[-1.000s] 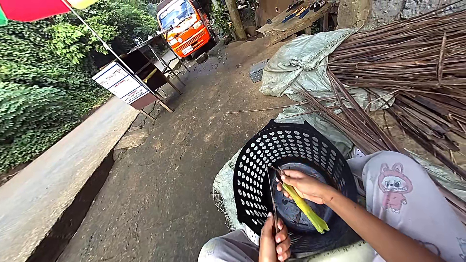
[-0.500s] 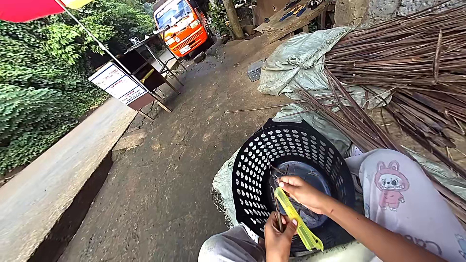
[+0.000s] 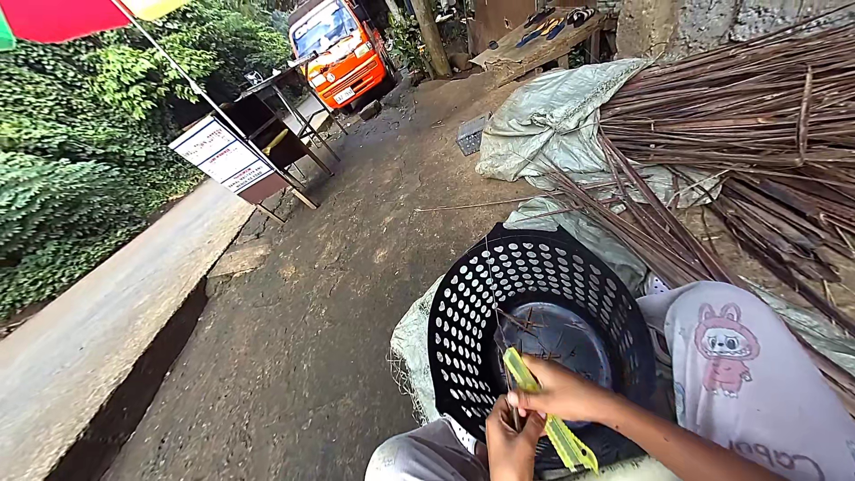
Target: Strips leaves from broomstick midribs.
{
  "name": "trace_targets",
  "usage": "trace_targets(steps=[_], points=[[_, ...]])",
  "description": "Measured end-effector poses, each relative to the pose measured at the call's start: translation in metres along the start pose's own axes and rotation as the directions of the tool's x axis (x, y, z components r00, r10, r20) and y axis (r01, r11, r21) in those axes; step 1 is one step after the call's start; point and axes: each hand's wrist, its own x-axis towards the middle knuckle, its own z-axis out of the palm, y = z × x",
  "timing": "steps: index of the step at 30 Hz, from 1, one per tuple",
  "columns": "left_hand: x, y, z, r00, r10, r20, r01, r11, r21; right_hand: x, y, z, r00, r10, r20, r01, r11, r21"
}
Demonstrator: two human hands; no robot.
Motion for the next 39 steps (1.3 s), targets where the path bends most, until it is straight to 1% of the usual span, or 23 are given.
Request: trace_targets(steps=[2, 5, 7, 9, 12, 14, 16, 18, 19, 21, 24, 26, 28, 29, 32, 36, 39], points=[[0.001, -0.004, 0.0, 1.0, 0.001, -0.023, 0.001, 0.998, 0.062, -0.002, -0.003, 0.004, 0.999, 0.039, 0.027, -0.035, 0.991, -0.131], [0.0, 0.003, 0.005, 0.997, -0.078, -0.031, 0.08, 0.994, 0.076, -0.004, -0.01, 0.0, 0.996, 0.084, -0.036, -0.09, 0.974, -0.21], [-0.002, 0.01, 0.005, 0.989, -0.147, -0.023, 0.148, 0.988, 0.052, -0.003, -0.011, -0.008, 0.991, 0.097, -0.092, -0.112, 0.978, -0.175], [-0.004, 0.014, 0.004, 0.983, -0.184, -0.025, 0.184, 0.983, -0.001, -0.003, -0.01, -0.014, 0.989, 0.095, -0.115, -0.104, 0.991, -0.082], [-0.005, 0.017, 0.0, 0.98, -0.196, -0.039, 0.189, 0.974, -0.127, -0.013, -0.017, -0.017, 0.994, 0.048, -0.1, -0.042, 0.997, 0.065], [-0.003, 0.017, -0.004, 0.98, -0.198, -0.018, 0.19, 0.96, -0.208, -0.019, -0.019, -0.018, 0.998, 0.006, -0.063, -0.002, 0.998, 0.059], [-0.002, 0.015, -0.007, 0.978, -0.205, 0.038, 0.206, 0.929, -0.307, -0.022, -0.014, -0.018, 0.993, -0.095, -0.07, 0.091, 0.994, -0.062], [-0.001, 0.013, -0.011, 0.975, -0.194, 0.109, 0.221, 0.897, -0.382, -0.024, -0.008, -0.019, 0.97, -0.217, -0.112, 0.185, 0.951, -0.248], [-0.002, 0.013, -0.013, 0.974, -0.182, 0.135, 0.222, 0.889, -0.401, -0.023, -0.005, -0.019, 0.962, -0.24, -0.134, 0.185, 0.926, -0.329], [-0.003, 0.012, -0.014, 0.974, -0.168, 0.154, 0.218, 0.883, -0.417, -0.024, -0.004, -0.017, 0.949, -0.244, -0.199, 0.136, 0.887, -0.442], [-0.005, 0.014, -0.012, 0.978, -0.161, 0.136, 0.203, 0.891, -0.406, -0.024, -0.005, -0.015, 0.92, -0.275, -0.28, 0.098, 0.852, -0.514], [-0.005, 0.014, -0.011, 0.98, -0.155, 0.126, 0.193, 0.896, -0.399, -0.023, -0.001, -0.013, 0.888, -0.338, -0.313, 0.139, 0.844, -0.517], [-0.006, 0.015, -0.01, 0.982, -0.144, 0.124, 0.183, 0.899, -0.399, -0.02, 0.004, -0.009, 0.837, -0.433, -0.335, 0.213, 0.822, -0.529], [-0.006, 0.015, -0.01, 0.982, -0.143, 0.125, 0.181, 0.898, -0.4, -0.02, 0.005, -0.008, 0.826, -0.453, -0.336, 0.233, 0.817, -0.527], [-0.006, 0.014, -0.012, 0.98, -0.146, 0.135, 0.19, 0.889, -0.416, -0.019, 0.003, -0.009, 0.873, -0.405, -0.271, 0.243, 0.844, -0.479], [-0.005, 0.012, -0.014, 0.974, -0.129, 0.185, 0.201, 0.864, -0.461, -0.013, 0.007, -0.009, 0.9, -0.393, -0.189, 0.328, 0.896, -0.3], [-0.003, 0.01, -0.015, 0.967, -0.11, 0.232, 0.217, 0.83, -0.514, -0.011, 0.01, -0.012, 0.907, -0.41, -0.095, 0.368, 0.882, -0.294]])
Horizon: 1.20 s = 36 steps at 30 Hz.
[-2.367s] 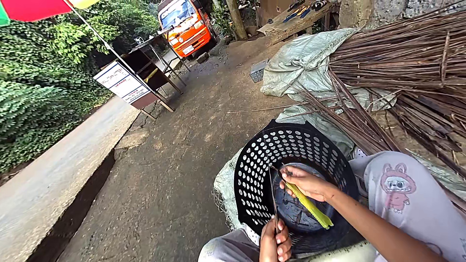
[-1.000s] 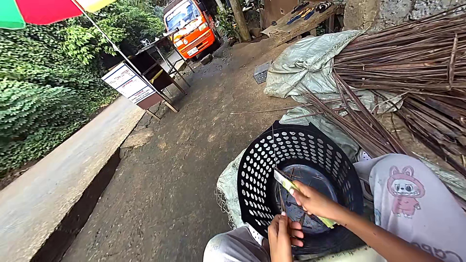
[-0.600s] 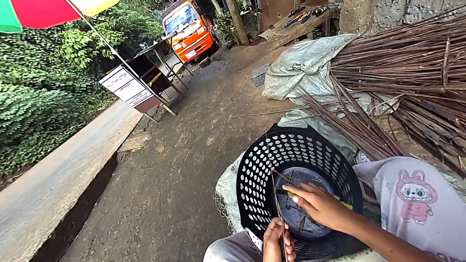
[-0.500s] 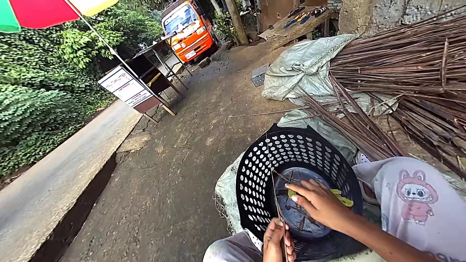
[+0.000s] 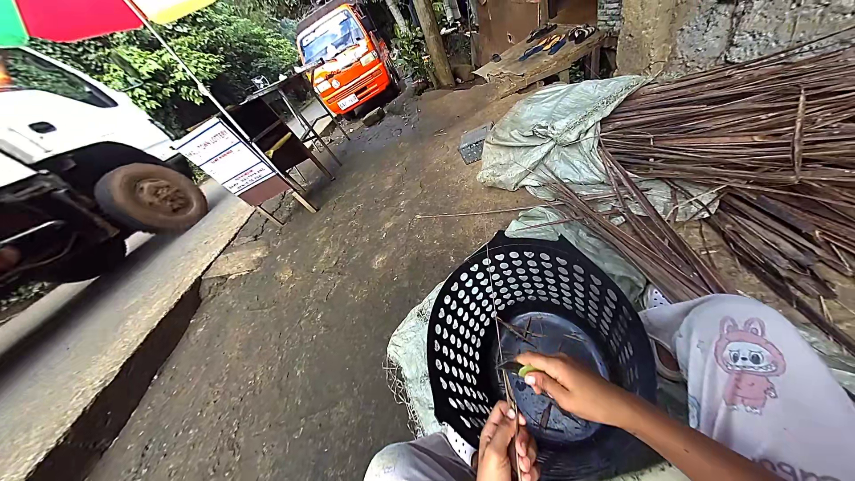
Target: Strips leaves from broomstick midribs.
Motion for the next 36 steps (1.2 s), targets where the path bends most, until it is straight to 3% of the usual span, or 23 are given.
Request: trace_targets(steps=[8, 12, 21, 27, 31, 36], points=[[0.0, -0.001, -0.006, 0.999, -0.01, 0.045, 0.013, 0.997, -0.071, -0.005, 0.01, 0.006, 0.98, -0.196, -0.014, 0.194, 0.977, -0.091], [0.0, -0.001, -0.005, 0.999, 0.011, 0.049, -0.008, 0.998, -0.065, -0.006, 0.0, 0.0, 0.997, -0.069, 0.037, 0.07, 0.997, -0.02], [-0.002, -0.001, -0.002, 0.999, 0.037, 0.026, -0.036, 0.999, -0.033, -0.008, -0.001, 0.002, 0.996, -0.024, 0.09, 0.029, 0.999, -0.046], [-0.001, 0.002, 0.001, 1.0, 0.024, -0.017, -0.024, 1.0, -0.015, -0.007, -0.007, 0.01, 1.0, 0.014, -0.009, -0.016, 0.981, -0.193], [0.004, 0.004, 0.0, 0.999, 0.001, -0.047, -0.002, 1.0, -0.019, -0.004, -0.004, 0.025, 0.984, -0.048, -0.17, -0.006, 0.953, -0.303], [0.011, 0.003, 0.0, 0.997, -0.024, -0.067, 0.018, 0.997, -0.077, 0.004, 0.015, 0.046, 0.857, -0.316, -0.407, 0.041, 0.829, -0.558]])
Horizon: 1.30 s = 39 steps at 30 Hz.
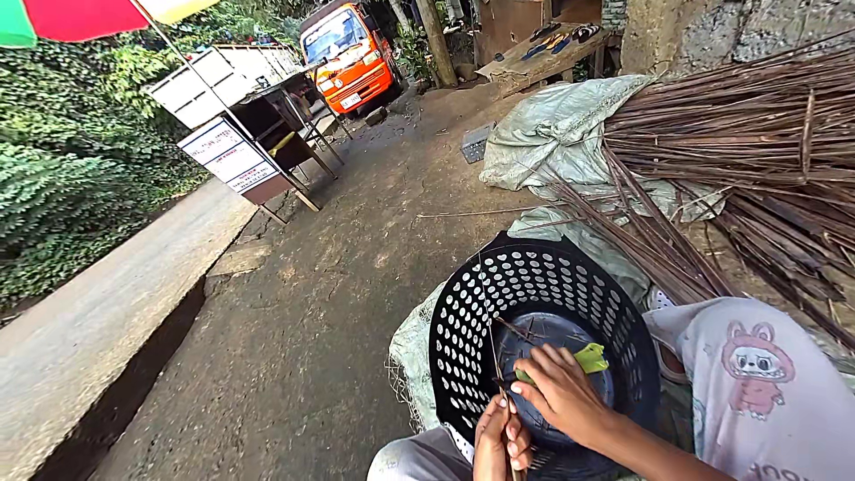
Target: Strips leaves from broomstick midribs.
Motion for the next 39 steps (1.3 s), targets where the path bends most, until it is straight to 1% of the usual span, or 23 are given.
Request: trace_targets(steps=[2, 3, 5, 6, 8, 9, 10, 12, 14, 16, 18, 22, 24, 25, 27, 28, 30, 31, 32, 34, 36, 37, 39], points=[[0.002, 0.0, 0.001, 1.0, -0.008, -0.003, 0.008, 1.0, -0.01, 0.001, 0.001, 0.006, 0.997, 0.002, -0.077, -0.008, 0.997, -0.081], [0.003, 0.0, 0.001, 1.0, -0.017, 0.005, 0.018, 1.0, -0.011, 0.003, 0.001, 0.006, 0.995, 0.044, -0.091, -0.055, 0.992, -0.114], [0.002, -0.003, -0.001, 0.998, -0.045, 0.04, 0.045, 0.999, -0.01, 0.017, 0.002, -0.011, 0.964, 0.267, -0.014, -0.267, 0.96, -0.078], [0.002, -0.005, -0.003, 0.997, -0.051, 0.052, 0.052, 0.999, -0.015, 0.026, 0.006, -0.022, 0.942, 0.335, 0.022, -0.333, 0.941, -0.049], [0.003, -0.005, -0.006, 0.997, -0.056, 0.05, 0.057, 0.998, -0.01, 0.032, 0.013, -0.038, 0.962, 0.27, 0.03, -0.271, 0.963, 0.01], [0.004, -0.004, -0.007, 0.997, -0.059, 0.051, 0.059, 0.998, -0.008, 0.03, 0.013, -0.046, 0.969, 0.225, 0.099, -0.233, 0.969, 0.08], [0.005, -0.004, -0.006, 0.997, -0.063, 0.055, 0.064, 0.998, -0.012, 0.029, 0.013, -0.054, 0.952, 0.2, 0.232, -0.245, 0.952, 0.183], [0.007, -0.004, -0.004, 0.993, -0.083, 0.086, 0.087, 0.995, -0.044, 0.025, 0.014, -0.059, 0.869, 0.133, 0.477, -0.331, 0.873, 0.358], [0.008, -0.006, -0.005, 0.981, -0.102, 0.166, 0.122, 0.986, -0.114, 0.022, 0.017, -0.051, 0.819, 0.033, 0.573, -0.36, 0.807, 0.468], [0.009, -0.008, -0.009, 0.959, -0.111, 0.26, 0.165, 0.966, -0.197, 0.023, 0.021, -0.044, 0.779, -0.03, 0.627, -0.386, 0.765, 0.516], [0.009, -0.008, -0.011, 0.943, -0.126, 0.309, 0.207, 0.947, -0.245, 0.023, 0.023, -0.041, 0.77, -0.023, 0.638, -0.409, 0.75, 0.52], [0.015, -0.007, -0.008, 0.938, -0.176, 0.299, 0.265, 0.919, -0.291, 0.026, 0.019, -0.044, 0.796, 0.11, 0.596, -0.361, 0.876, 0.32], [0.016, -0.006, -0.007, 0.926, -0.197, 0.321, 0.303, 0.896, -0.324, 0.026, 0.014, -0.039, 0.852, 0.237, 0.466, -0.374, 0.9, 0.225], [0.015, -0.006, -0.007, 0.916, -0.197, 0.348, 0.319, 0.885, -0.34, 0.028, 0.015, -0.036, 0.878, 0.302, 0.371, -0.404, 0.883, 0.237], [0.011, -0.005, -0.01, 0.897, -0.196, 0.396, 0.35, 0.862, -0.366, 0.036, 0.018, -0.04, 0.885, 0.368, 0.285, -0.457, 0.803, 0.383], [0.01, -0.004, -0.012, 0.891, -0.2, 0.407, 0.361, 0.857, -0.367, 0.039, 0.018, -0.046, 0.88, 0.348, 0.325, -0.47, 0.744, 0.476], [0.009, -0.003, -0.014, 0.876, -0.214, 0.432, 0.387, 0.847, -0.364, 0.036, 0.018, -0.055, 0.837, 0.226, 0.499, -0.527, 0.579, 0.622], [0.01, -0.002, -0.015, 0.865, -0.214, 0.454, 0.397, 0.845, -0.359, 0.033, 0.019, -0.055, 0.805, 0.158, 0.571, -0.56, 0.517, 0.647], [0.01, -0.002, -0.015, 0.855, -0.21, 0.475, 0.403, 0.844, -0.353, 0.032, 0.018, -0.054, 0.774, 0.113, 0.623, -0.586, 0.497, 0.64], [0.011, -0.002, -0.015, 0.839, -0.201, 0.505, 0.412, 0.842, -0.349, 0.032, 0.014, -0.049, 0.744, 0.107, 0.66, -0.588, 0.573, 0.57], [0.011, -0.003, -0.016, 0.855, -0.208, 0.474, 0.408, 0.835, -0.369, 0.031, 0.009, -0.045, 0.764, 0.199, 0.614, -0.548, 0.703, 0.453], [0.011, -0.003, -0.015, 0.874, -0.217, 0.434, 0.394, 0.839, -0.374, 0.031, 0.005, -0.043, 0.777, 0.279, 0.565, -0.549, 0.739, 0.391], [0.009, -0.004, -0.01, 0.898, -0.232, 0.374, 0.368, 0.863, -0.346, 0.033, 0.0, -0.038, 0.808, 0.456, 0.374, -0.573, 0.757, 0.316]])
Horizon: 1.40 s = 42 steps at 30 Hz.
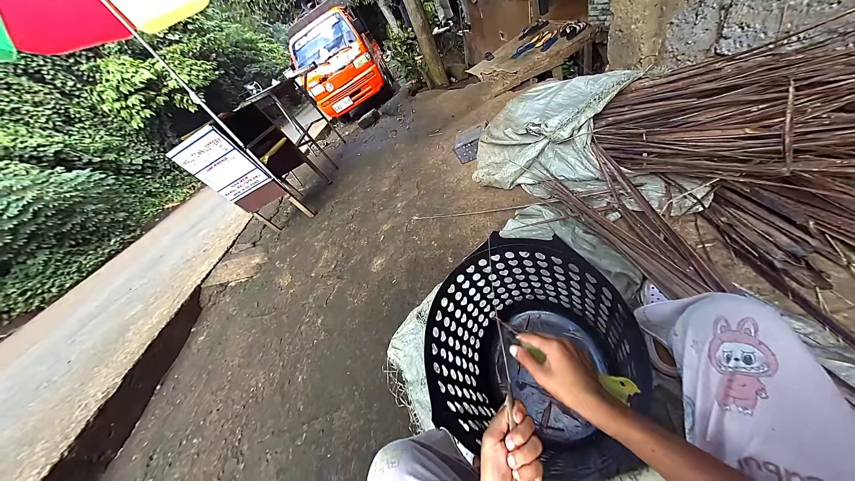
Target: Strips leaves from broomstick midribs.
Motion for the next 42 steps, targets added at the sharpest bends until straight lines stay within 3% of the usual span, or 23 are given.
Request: trace_targets(steps=[2, 3, 5, 7, 9, 11, 13, 15, 16, 18, 21, 23, 27, 37, 42], points=[[0.0, -0.001, 0.0, 1.0, -0.006, 0.02, 0.006, 1.0, 0.025, 0.007, -0.004, -0.001, 0.994, 0.058, -0.09, -0.044, 0.988, 0.146], [0.0, 0.0, 0.0, 1.0, -0.004, 0.028, 0.003, 0.999, 0.037, 0.007, -0.007, -0.004, 0.995, 0.089, -0.039, -0.075, 0.959, 0.274], [-0.001, 0.001, -0.001, 0.999, 0.003, 0.036, -0.004, 0.999, 0.049, 0.003, -0.015, -0.013, 0.971, 0.138, 0.197, -0.216, 0.861, 0.46], [-0.002, 0.002, -0.002, 0.999, 0.007, 0.037, -0.009, 0.999, 0.041, 0.002, -0.017, -0.02, 0.892, 0.158, 0.424, -0.344, 0.846, 0.407], [-0.002, 0.002, -0.001, 1.0, 0.008, 0.023, -0.009, 0.999, 0.041, 0.004, -0.016, -0.02, 0.825, 0.163, 0.541, -0.385, 0.863, 0.327], [-0.002, 0.001, 0.0, 1.0, 0.025, -0.019, -0.024, 0.998, 0.055, 0.005, -0.011, -0.013, 0.863, 0.132, 0.488, -0.29, 0.92, 0.263], [-0.002, 0.0, 0.002, 0.994, 0.061, -0.086, -0.05, 0.992, 0.117, 0.004, -0.01, -0.008, 0.962, 0.078, 0.262, -0.088, 0.996, 0.027], [-0.002, -0.002, 0.005, 0.988, 0.083, -0.128, -0.06, 0.982, 0.18, 0.005, -0.017, -0.008, 0.997, 0.073, 0.03, -0.068, 0.988, -0.137], [-0.002, -0.002, 0.005, 0.987, 0.086, -0.133, -0.06, 0.98, 0.188, 0.008, -0.018, -0.009, 0.995, 0.096, 0.01, -0.094, 0.989, -0.11], [-0.002, 0.0, 0.004, 0.988, 0.088, -0.128, -0.062, 0.98, 0.191, 0.012, -0.018, -0.013, 0.979, 0.137, 0.148, -0.143, 0.989, 0.029], [-0.002, 0.0, 0.003, 0.991, 0.081, -0.11, -0.06, 0.981, 0.183, 0.008, -0.016, -0.01, 0.862, 0.195, 0.468, -0.32, 0.925, 0.203], [-0.003, 0.0, 0.002, 0.991, 0.084, -0.102, -0.064, 0.981, 0.185, 0.006, -0.015, -0.004, 0.807, 0.173, 0.565, -0.407, 0.855, 0.32], [-0.005, -0.001, 0.003, 0.98, 0.148, -0.131, -0.106, 0.953, 0.284, 0.009, -0.016, 0.001, 0.818, 0.171, 0.55, -0.446, 0.793, 0.416], [-0.018, -0.001, -0.003, 0.99, 0.14, 0.011, -0.133, 0.908, 0.396, 0.015, -0.024, -0.011, 0.953, 0.117, 0.279, -0.266, 0.761, 0.592], [-0.023, -0.003, -0.004, 0.948, 0.311, -0.062, -0.234, 0.818, 0.526, 0.01, -0.013, -0.014, 0.897, -0.011, 0.443, -0.229, 0.845, 0.484]])
